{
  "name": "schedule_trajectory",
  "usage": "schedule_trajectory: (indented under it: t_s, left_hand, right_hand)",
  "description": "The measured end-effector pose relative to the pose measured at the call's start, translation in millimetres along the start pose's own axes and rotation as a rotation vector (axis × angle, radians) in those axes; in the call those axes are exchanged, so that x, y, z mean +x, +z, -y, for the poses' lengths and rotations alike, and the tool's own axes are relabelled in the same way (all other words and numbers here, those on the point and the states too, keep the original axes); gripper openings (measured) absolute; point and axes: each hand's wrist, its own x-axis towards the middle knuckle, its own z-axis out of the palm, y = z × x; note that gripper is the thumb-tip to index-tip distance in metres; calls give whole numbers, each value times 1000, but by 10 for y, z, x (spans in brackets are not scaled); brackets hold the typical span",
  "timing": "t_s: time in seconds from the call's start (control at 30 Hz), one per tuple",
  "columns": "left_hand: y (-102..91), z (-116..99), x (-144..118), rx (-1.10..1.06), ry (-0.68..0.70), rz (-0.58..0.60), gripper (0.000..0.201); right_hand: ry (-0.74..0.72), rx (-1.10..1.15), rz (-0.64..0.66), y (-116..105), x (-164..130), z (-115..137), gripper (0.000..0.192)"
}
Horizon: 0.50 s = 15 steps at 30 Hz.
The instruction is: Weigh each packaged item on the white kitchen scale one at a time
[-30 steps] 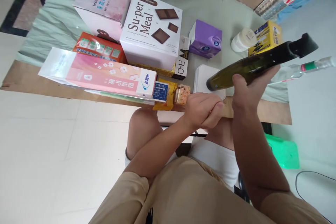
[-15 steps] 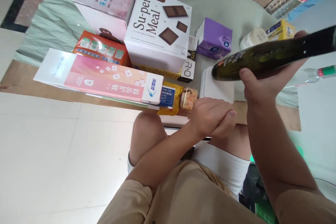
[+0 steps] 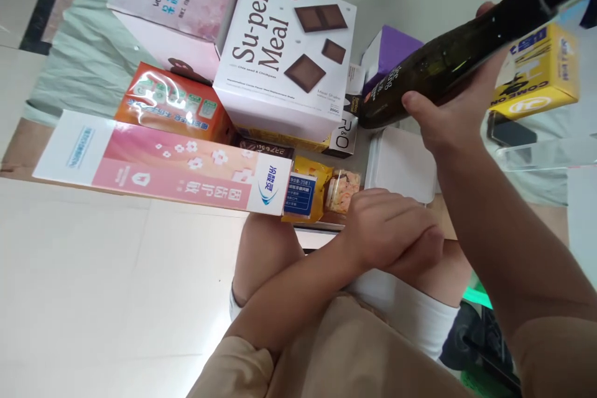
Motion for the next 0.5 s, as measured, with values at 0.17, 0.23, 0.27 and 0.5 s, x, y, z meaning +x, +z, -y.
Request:
schedule_trajectory:
  t_s: [0.17,0.23,0.27,0.5]
  left_hand:
    - [36,-32,43,-37,13,-53,37]
    - [42,-25,45,-37,23,-53,37]
    - [45,-16,44,-38,28,-52,37]
    - [72,-8,25,-49,72,20,33]
  right_hand:
    - [-65,129,99,121,-36,63,129]
    - [5,167,140,161,-47,139,131]
    - [45,179,163,167,-60,192,131]
    - [31,106,84,-418,-586,286,89]
